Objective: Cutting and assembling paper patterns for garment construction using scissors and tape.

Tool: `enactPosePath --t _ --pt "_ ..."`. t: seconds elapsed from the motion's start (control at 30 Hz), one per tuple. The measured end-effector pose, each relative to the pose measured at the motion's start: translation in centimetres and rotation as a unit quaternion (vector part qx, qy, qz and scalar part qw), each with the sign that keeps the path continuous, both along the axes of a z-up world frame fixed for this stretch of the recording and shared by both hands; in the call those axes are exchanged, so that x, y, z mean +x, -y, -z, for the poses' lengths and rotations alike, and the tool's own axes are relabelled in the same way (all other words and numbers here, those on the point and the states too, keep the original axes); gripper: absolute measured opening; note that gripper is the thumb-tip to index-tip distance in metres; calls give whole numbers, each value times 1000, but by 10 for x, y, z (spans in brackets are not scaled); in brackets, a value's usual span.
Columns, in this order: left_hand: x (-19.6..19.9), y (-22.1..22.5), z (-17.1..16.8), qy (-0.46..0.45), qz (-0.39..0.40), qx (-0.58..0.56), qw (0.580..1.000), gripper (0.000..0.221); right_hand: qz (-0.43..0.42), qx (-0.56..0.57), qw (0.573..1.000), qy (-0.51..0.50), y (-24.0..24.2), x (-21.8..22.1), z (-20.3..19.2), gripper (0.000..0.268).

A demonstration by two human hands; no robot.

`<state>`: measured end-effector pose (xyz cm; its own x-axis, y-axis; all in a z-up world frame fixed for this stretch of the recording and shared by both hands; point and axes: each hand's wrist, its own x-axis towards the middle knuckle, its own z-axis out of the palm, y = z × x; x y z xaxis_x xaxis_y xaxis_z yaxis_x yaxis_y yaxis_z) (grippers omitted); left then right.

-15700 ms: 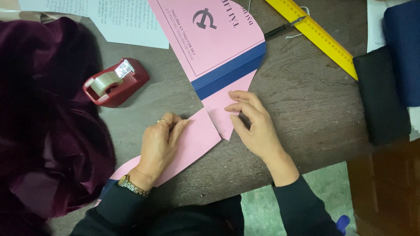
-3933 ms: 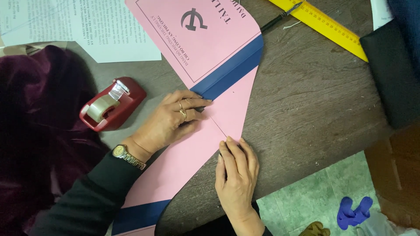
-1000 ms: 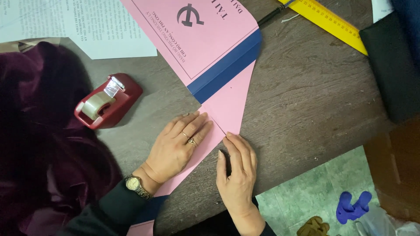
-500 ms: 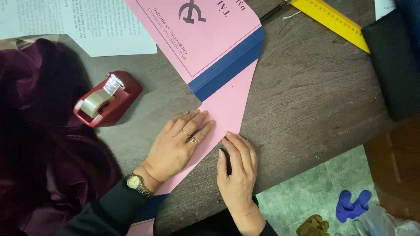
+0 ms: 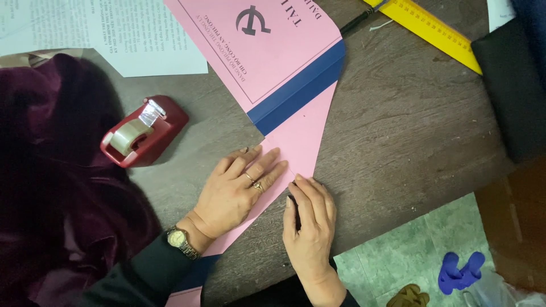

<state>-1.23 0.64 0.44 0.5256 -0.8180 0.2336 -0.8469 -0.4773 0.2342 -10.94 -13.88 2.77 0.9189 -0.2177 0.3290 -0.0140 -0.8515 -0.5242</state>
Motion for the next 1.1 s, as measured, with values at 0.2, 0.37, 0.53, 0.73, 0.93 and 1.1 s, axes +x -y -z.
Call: enactPosePath --t 0.2,0.37,0.53,0.73,0.93,1.1 --pt "0 2 -2 12 -5 1 1000 44 1 -18 1000 -16 -1 -1 0 25" --pt "-1 4 -2 26 -13 3 1000 43 -5 -54 998 -26 -2 0 -1 29" --pt "-2 6 6 -8 -23 17 1000 50 -6 -53 998 -28 -2 -1 0 28" --pt "-2 11 5 28 -38 14 999 48 -3 -61 998 -22 -2 -1 0 28" --pt "2 11 -10 80 -31 80 993 60 -5 -53 998 -20 -1 -2 1 28" --pt "-2 7 -7 25 -17 74 997 60 -11 -49 999 -21 -1 -2 0 27"
